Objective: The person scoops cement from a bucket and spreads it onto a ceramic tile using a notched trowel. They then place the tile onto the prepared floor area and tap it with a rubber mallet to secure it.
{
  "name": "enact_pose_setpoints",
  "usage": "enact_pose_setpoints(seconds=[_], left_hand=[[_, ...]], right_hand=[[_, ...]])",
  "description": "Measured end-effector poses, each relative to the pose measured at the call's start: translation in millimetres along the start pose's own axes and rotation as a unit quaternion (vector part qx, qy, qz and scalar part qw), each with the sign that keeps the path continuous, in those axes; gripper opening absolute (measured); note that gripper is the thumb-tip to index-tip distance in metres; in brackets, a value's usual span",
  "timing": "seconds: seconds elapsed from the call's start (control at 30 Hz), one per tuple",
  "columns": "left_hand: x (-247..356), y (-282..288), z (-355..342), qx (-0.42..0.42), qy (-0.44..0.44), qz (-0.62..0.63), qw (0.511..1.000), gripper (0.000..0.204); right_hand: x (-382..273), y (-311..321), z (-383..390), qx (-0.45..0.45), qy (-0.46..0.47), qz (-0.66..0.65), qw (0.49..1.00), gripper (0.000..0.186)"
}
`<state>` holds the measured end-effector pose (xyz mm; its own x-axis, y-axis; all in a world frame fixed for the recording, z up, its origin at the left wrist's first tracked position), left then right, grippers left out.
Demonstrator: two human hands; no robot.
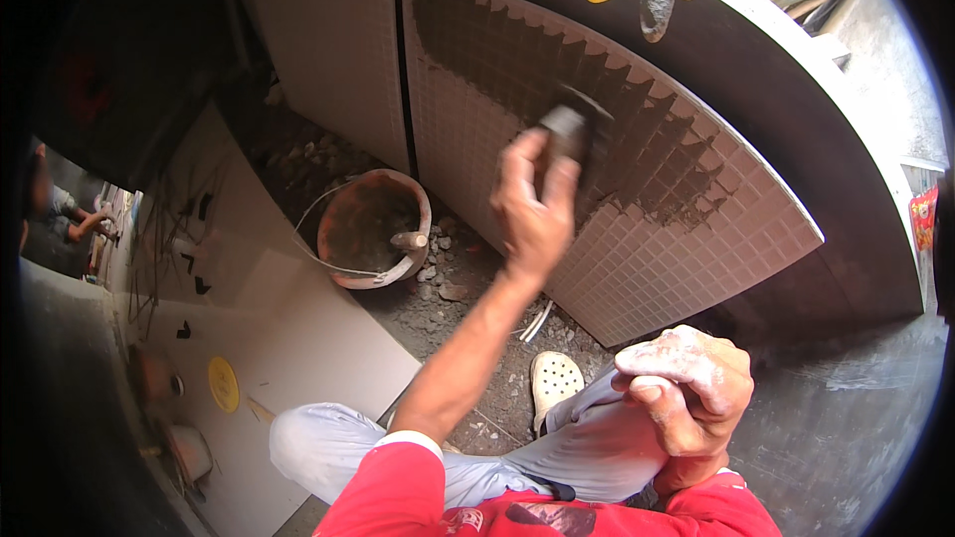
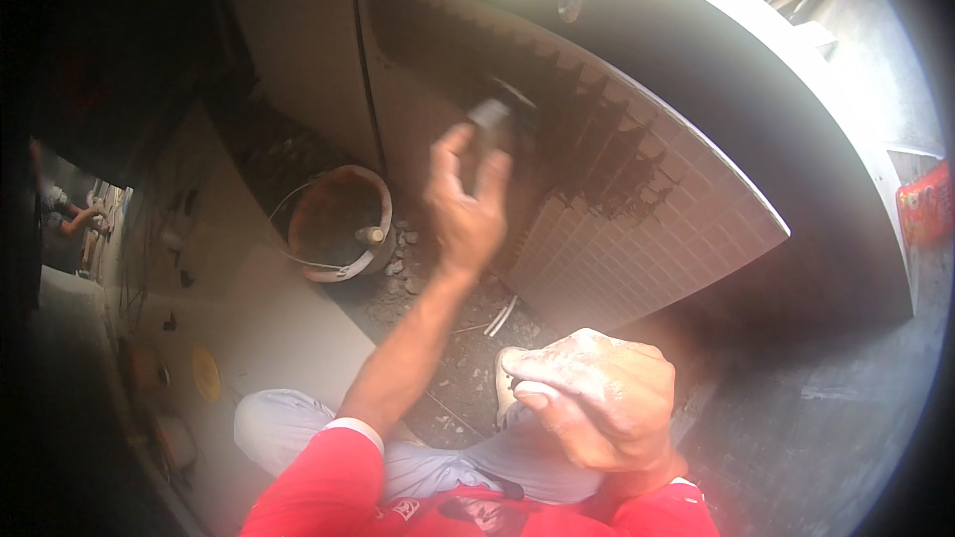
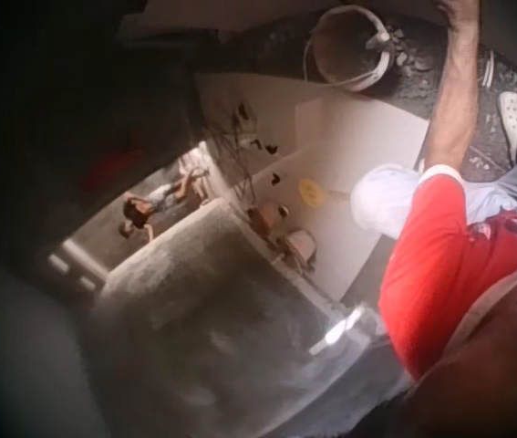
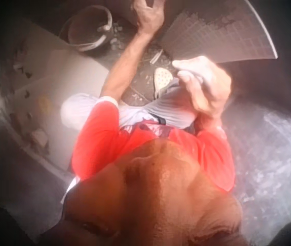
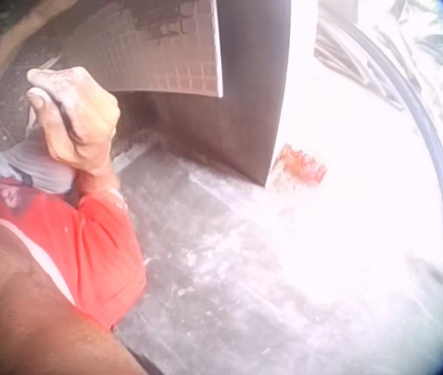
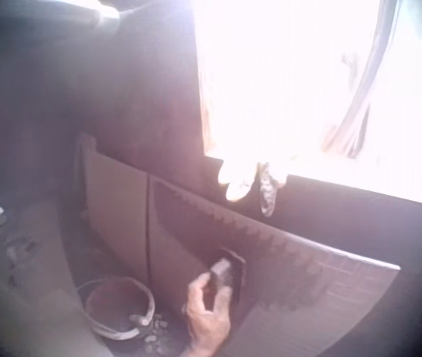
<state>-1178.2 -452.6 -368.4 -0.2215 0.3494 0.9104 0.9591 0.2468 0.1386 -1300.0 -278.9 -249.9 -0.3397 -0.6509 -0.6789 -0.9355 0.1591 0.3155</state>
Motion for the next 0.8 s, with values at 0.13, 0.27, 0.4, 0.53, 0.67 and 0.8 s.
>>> enact_pose_setpoints(seconds=[0.13,0.27,0.4,0.53,0.67,0.8], left_hand=[[-19,7,-38,-0.036,0.090,0.069,0.993,0.046],[4,-16,-6,-0.089,0.025,0.021,0.996,0.052],[43,-54,47,-0.144,-0.114,0.055,0.981,0.045],[72,-70,87,-0.209,-0.163,0.128,0.956,0.048],[73,-63,94,-0.110,-0.202,0.106,0.967,0.046],[62,-67,81,-0.038,-0.202,0.063,0.977,0.047]], right_hand=[[1,4,3,-0.005,0.005,0.012,1.000,0.015],[2,12,4,0.002,-0.011,0.005,1.000,0.014],[-3,16,5,-0.003,-0.016,0.002,1.000,0.013],[-14,19,7,-0.009,-0.010,0.010,1.000,0.013],[-20,25,11,-0.025,-0.007,0.004,1.000,0.014],[-20,28,13,-0.016,-0.001,0.003,1.000,0.016]])
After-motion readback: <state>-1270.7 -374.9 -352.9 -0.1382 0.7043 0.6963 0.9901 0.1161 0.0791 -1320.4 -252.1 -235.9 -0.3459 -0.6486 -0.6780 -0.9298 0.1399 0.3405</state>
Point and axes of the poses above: each hand's wrist, its own z-axis away from the middle knuckle, its own y-axis out of the back of the hand, x = y × z, the point moved 2 cm from there along -z, towards the middle knuckle, and after that the axes turned 10 degrees about y, right-handed, at the moved point
